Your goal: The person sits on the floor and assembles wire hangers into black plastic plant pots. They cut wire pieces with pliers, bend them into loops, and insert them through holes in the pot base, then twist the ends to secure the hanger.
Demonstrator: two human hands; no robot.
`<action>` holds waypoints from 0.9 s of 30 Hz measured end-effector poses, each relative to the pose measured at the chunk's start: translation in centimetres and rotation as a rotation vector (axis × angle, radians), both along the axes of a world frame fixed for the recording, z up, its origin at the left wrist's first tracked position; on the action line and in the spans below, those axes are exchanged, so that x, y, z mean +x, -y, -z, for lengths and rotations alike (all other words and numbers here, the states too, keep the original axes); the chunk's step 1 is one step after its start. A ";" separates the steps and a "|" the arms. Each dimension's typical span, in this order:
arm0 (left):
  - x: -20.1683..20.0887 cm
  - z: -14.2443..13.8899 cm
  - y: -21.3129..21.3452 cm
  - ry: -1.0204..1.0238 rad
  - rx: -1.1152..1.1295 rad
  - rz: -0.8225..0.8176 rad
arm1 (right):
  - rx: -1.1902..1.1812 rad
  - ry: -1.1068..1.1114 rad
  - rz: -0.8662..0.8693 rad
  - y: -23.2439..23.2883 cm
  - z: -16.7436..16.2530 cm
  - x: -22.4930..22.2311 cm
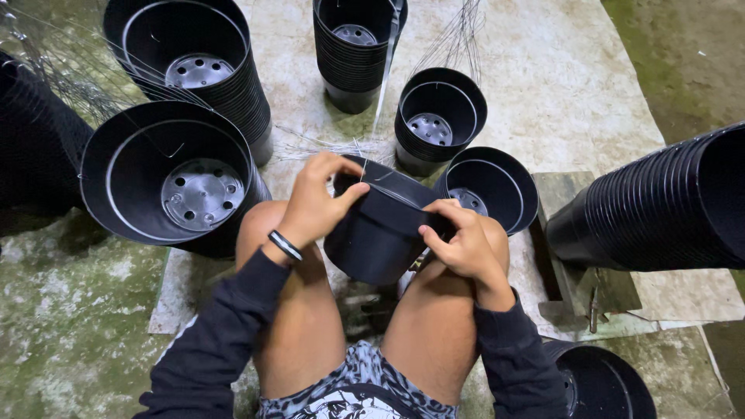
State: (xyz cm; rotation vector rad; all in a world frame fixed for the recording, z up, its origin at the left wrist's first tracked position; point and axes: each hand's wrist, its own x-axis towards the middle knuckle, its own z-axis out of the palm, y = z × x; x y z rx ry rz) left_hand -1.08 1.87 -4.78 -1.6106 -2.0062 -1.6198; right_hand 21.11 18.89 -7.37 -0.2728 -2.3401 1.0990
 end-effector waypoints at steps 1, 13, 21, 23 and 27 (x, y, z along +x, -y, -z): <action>-0.8 -0.3 0.0 -0.042 0.006 0.081 | -0.004 -0.005 0.004 -0.2 0.1 0.2; -3.0 -3.4 -0.3 0.502 -0.494 0.721 | 0.047 0.009 -0.141 -1.6 -2.5 0.5; 1.8 -4.8 2.9 0.236 -0.230 0.533 | 0.244 -0.057 -0.294 -0.3 -6.6 1.1; 3.1 -4.9 3.5 0.194 -0.224 0.497 | 0.325 -0.035 -0.310 1.3 -7.5 1.0; 3.8 -5.1 3.8 0.128 -0.214 0.477 | 0.421 0.003 -0.244 5.1 -8.2 0.1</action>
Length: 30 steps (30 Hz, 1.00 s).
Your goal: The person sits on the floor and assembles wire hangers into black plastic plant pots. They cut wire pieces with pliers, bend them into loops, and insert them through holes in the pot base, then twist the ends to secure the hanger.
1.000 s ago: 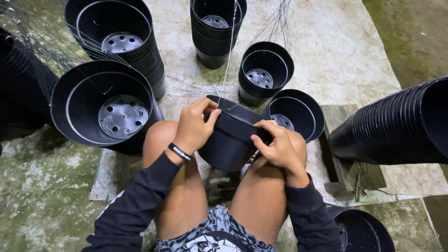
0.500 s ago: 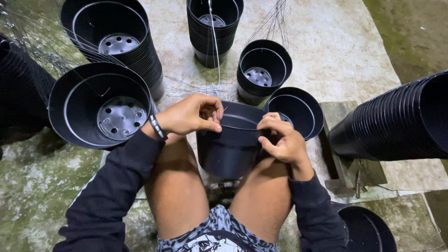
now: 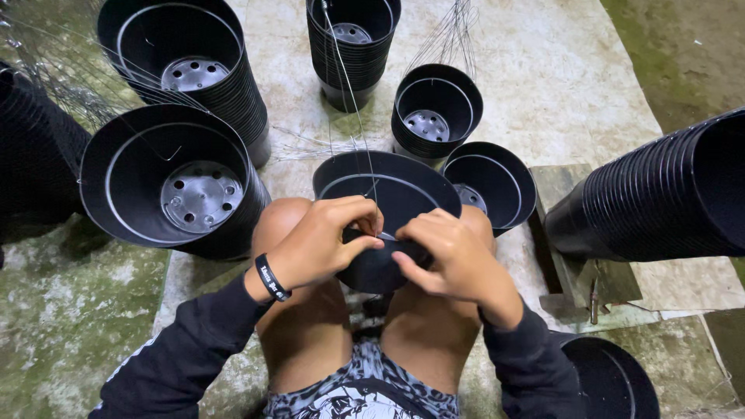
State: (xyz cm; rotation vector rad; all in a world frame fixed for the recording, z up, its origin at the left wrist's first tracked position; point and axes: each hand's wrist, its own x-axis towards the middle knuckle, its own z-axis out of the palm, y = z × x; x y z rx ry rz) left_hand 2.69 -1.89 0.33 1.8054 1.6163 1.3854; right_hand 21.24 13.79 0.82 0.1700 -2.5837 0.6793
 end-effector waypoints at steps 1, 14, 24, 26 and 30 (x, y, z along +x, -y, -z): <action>-0.1 0.0 0.0 -0.002 -0.010 0.002 | 0.006 0.005 0.027 0.7 0.0 -0.4; -0.7 0.1 0.3 -0.165 0.018 -0.004 | -0.009 -0.026 0.087 1.7 0.3 -1.3; -0.6 -0.7 0.7 -0.268 -0.073 -0.072 | -0.033 -0.038 0.043 1.3 0.7 -1.7; -0.8 -0.6 0.5 -0.285 -0.123 -0.144 | -0.047 -0.043 0.046 1.2 0.8 -1.7; -0.9 0.5 0.3 -0.484 -0.231 -0.170 | -0.050 -0.066 0.039 1.1 1.0 -1.8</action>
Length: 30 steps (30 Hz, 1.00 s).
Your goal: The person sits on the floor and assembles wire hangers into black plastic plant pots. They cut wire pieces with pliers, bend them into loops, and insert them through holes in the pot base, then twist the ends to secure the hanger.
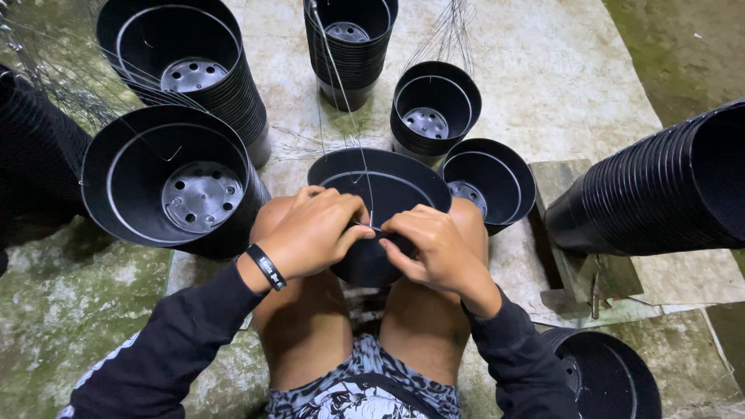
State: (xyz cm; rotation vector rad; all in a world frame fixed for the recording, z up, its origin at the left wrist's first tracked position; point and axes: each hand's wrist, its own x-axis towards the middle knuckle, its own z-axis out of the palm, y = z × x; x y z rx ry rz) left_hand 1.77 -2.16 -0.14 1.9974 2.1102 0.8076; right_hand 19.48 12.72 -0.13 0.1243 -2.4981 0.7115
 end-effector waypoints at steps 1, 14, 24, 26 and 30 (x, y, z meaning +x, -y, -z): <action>-0.2 0.3 -0.2 -0.004 -0.033 0.012 | 0.004 -0.002 -0.006 0.0 0.0 0.0; 0.5 2.9 -0.2 0.196 0.148 0.013 | -0.007 -0.001 -0.024 -0.3 -0.4 -0.1; 1.1 2.3 -0.8 0.192 0.237 0.004 | -0.115 0.022 0.178 1.0 -3.8 -0.8; 1.1 2.1 -0.8 0.204 0.224 -0.008 | -0.225 -0.014 0.088 1.0 -3.8 -1.5; 1.1 2.0 -0.9 0.223 0.220 -0.027 | -0.283 0.016 0.062 0.8 -3.6 -1.8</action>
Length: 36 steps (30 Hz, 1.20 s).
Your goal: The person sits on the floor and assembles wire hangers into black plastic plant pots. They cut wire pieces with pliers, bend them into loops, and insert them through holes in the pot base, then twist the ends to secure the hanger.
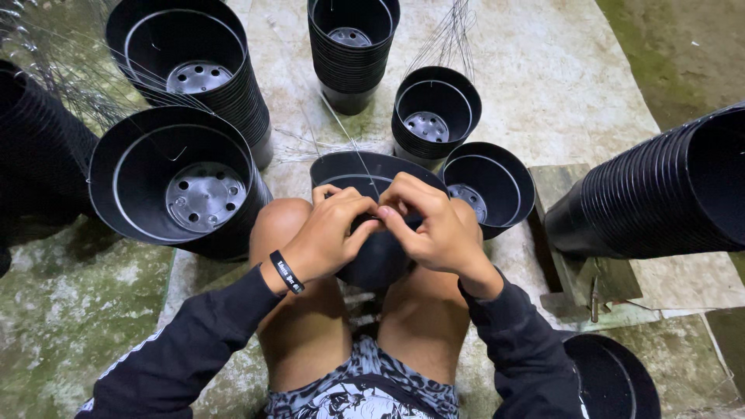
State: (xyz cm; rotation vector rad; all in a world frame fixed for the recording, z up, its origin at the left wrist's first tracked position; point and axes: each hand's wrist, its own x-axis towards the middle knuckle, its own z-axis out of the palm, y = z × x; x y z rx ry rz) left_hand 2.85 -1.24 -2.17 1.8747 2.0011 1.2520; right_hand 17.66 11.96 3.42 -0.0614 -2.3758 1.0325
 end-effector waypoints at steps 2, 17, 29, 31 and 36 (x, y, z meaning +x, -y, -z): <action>0.2 0.1 -0.1 0.000 0.082 0.008 | 0.047 0.001 0.088 0.1 0.2 0.5; 0.5 0.9 0.2 0.078 0.173 -0.021 | -0.280 0.115 0.020 -1.4 1.5 -0.2; 0.8 0.9 0.4 0.309 0.201 -0.071 | -0.349 0.166 -0.075 -1.7 2.1 -0.6; 1.1 1.1 0.4 0.318 0.227 -0.073 | -0.389 0.159 -0.080 -1.8 2.4 -1.0; 1.3 1.8 0.3 0.213 0.334 -0.079 | -0.377 0.105 -0.085 -2.0 3.1 -1.6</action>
